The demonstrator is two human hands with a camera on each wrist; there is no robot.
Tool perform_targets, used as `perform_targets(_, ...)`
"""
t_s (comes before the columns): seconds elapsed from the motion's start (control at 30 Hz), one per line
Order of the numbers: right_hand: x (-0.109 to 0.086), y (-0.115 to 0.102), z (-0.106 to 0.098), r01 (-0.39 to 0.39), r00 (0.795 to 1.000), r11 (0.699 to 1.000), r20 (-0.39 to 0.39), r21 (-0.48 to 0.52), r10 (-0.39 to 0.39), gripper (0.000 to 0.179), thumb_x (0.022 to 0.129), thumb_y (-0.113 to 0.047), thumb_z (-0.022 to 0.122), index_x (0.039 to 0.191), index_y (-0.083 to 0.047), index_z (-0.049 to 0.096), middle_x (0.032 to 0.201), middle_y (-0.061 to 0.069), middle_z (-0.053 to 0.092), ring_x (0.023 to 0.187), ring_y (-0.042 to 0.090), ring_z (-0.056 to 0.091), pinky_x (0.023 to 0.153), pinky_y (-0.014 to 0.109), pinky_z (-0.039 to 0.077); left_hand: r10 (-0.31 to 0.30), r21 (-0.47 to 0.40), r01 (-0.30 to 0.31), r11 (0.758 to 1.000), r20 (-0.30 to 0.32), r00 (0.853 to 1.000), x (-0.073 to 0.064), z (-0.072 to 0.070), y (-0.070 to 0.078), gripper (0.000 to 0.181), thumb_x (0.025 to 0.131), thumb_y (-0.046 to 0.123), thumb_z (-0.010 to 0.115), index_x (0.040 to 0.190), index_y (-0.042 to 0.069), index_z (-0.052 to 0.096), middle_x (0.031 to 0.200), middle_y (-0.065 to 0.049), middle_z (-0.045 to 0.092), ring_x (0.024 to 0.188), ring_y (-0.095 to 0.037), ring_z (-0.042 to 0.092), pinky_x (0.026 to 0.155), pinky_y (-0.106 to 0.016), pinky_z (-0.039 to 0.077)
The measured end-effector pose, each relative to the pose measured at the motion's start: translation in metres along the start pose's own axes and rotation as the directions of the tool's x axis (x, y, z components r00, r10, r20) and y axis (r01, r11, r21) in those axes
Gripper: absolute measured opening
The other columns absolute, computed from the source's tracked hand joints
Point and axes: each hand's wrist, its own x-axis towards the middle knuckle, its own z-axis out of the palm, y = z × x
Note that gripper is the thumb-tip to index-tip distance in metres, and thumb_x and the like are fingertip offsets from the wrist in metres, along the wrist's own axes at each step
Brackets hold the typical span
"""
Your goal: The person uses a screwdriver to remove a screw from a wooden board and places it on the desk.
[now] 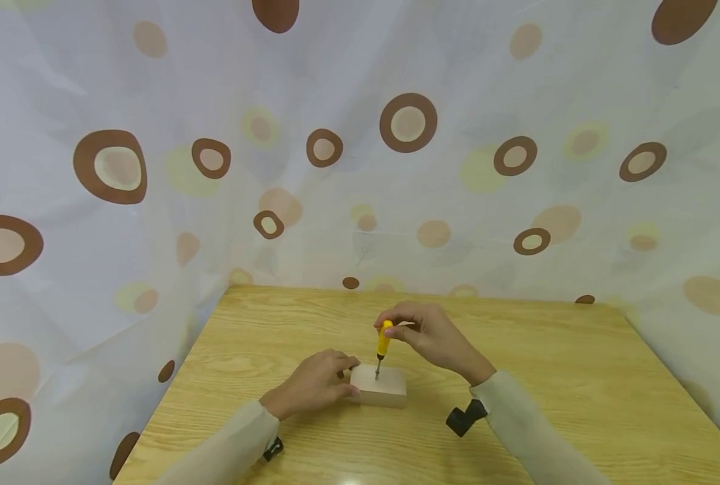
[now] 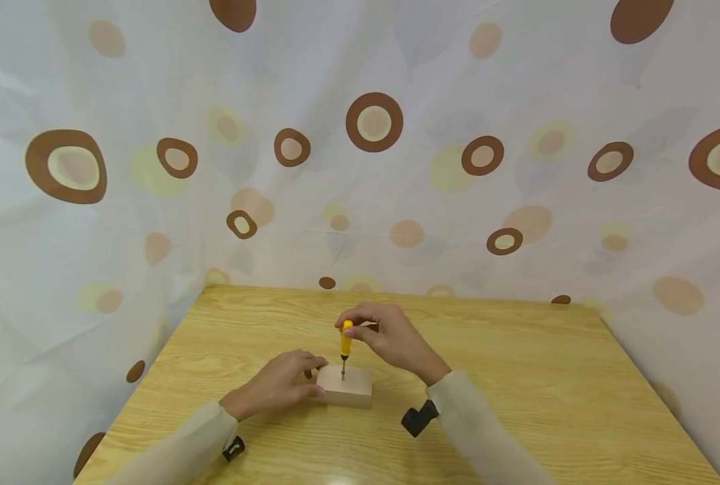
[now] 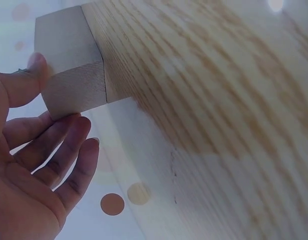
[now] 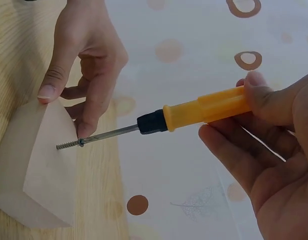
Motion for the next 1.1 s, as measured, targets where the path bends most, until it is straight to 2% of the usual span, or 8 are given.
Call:
perform_targets(0.13,-0.001,-0.001,0.006,-0.024,0.999,1.0,-0.025,-0.008,0.024,0.017,0.09,-0.029,0.066,0.107,-0.028,0.068,0.104,-0.007,0.067,0.095,0.012,0.064,0.083,0.031,0.052,-0.008,0.025,0.008,1.0,0.0,1.0,0.0,-0.001,0.001,0.052,0.088,0.05,0.063,0.125,0.014,0.062,0.116,0.002,0.064,0.088,-0.009,0.06,0.073,-0.024,0.049)
perform_targets(0.27,-0.002,0.001,0.007,-0.033,0.999,0.999,-0.038,0.027,0.034,0.015,0.091,-0.029,0.066,0.104,-0.025,0.068,0.102,-0.002,0.068,0.091,0.015,0.065,0.083,0.032,0.052,-0.012,0.029,0.012,1.0,0.003,1.0,0.001,-0.001,0.003,0.052,0.088,0.05,0.063,0.126,0.014,0.062,0.117,0.002,0.063,0.088,-0.009,0.06,0.072,-0.023,0.049)
perform_targets(0.47,-0.003,0.006,0.001,-0.027,0.999,0.991,0.021,0.133,0.024,0.013,0.094,-0.019,0.06,0.105,-0.019,0.069,0.105,0.005,0.066,0.096,0.022,0.062,0.087,0.033,0.051,-0.031,0.016,0.031,0.999,0.005,1.0,0.0,-0.001,0.003,0.052,0.087,0.048,0.065,0.125,0.013,0.062,0.117,0.003,0.063,0.088,-0.008,0.059,0.071,-0.023,0.049)
perform_targets(0.57,-0.003,0.007,0.004,-0.029,1.0,0.995,-0.004,0.099,0.03,0.014,0.095,-0.023,0.06,0.106,-0.02,0.067,0.104,0.003,0.067,0.096,0.02,0.063,0.087,0.034,0.05,-0.03,0.02,0.03,0.999,0.005,1.0,0.0,-0.001,0.003,0.051,0.087,0.048,0.064,0.125,0.013,0.062,0.115,0.003,0.064,0.087,-0.009,0.06,0.071,-0.023,0.049)
perform_targets(0.77,-0.005,0.005,0.012,-0.104,0.985,0.995,-0.143,-0.011,0.101,0.02,0.088,-0.039,0.067,0.103,-0.027,0.068,0.097,-0.009,0.068,0.093,0.009,0.065,0.084,0.033,0.051,-0.008,0.021,0.008,1.0,-0.001,1.0,0.0,0.0,0.0,0.051,0.088,0.05,0.062,0.125,0.014,0.062,0.115,0.002,0.064,0.086,-0.009,0.06,0.071,-0.023,0.049)
perform_targets(0.87,-0.005,0.003,0.012,-0.088,0.982,0.994,-0.176,-0.07,0.074,0.016,0.088,-0.037,0.068,0.102,-0.029,0.07,0.097,-0.014,0.068,0.091,0.006,0.065,0.082,0.031,0.052,-0.004,0.016,0.004,1.0,0.0,1.0,0.0,0.0,0.0,0.051,0.088,0.049,0.063,0.125,0.013,0.062,0.115,0.002,0.064,0.086,-0.008,0.06,0.071,-0.022,0.049)
perform_targets(1.0,-0.004,0.001,0.009,0.009,0.994,0.994,-0.109,-0.113,-0.022,0.016,0.092,-0.024,0.064,0.107,-0.026,0.07,0.103,-0.013,0.068,0.095,0.009,0.064,0.081,0.03,0.053,-0.01,0.001,0.01,1.0,0.004,1.0,0.0,0.0,0.0,0.052,0.087,0.047,0.065,0.125,0.012,0.062,0.116,0.002,0.065,0.086,-0.007,0.06,0.07,-0.022,0.049)
perform_targets(1.1,-0.003,-0.002,0.005,0.019,0.999,0.997,-0.033,-0.081,-0.022,0.019,0.094,-0.02,0.061,0.11,-0.028,0.068,0.107,-0.013,0.067,0.097,0.011,0.063,0.081,0.03,0.052,-0.013,-0.004,0.013,1.0,0.006,1.0,0.0,-0.001,0.0,0.052,0.087,0.047,0.066,0.126,0.012,0.062,0.116,0.002,0.065,0.086,-0.007,0.06,0.07,-0.022,0.05)
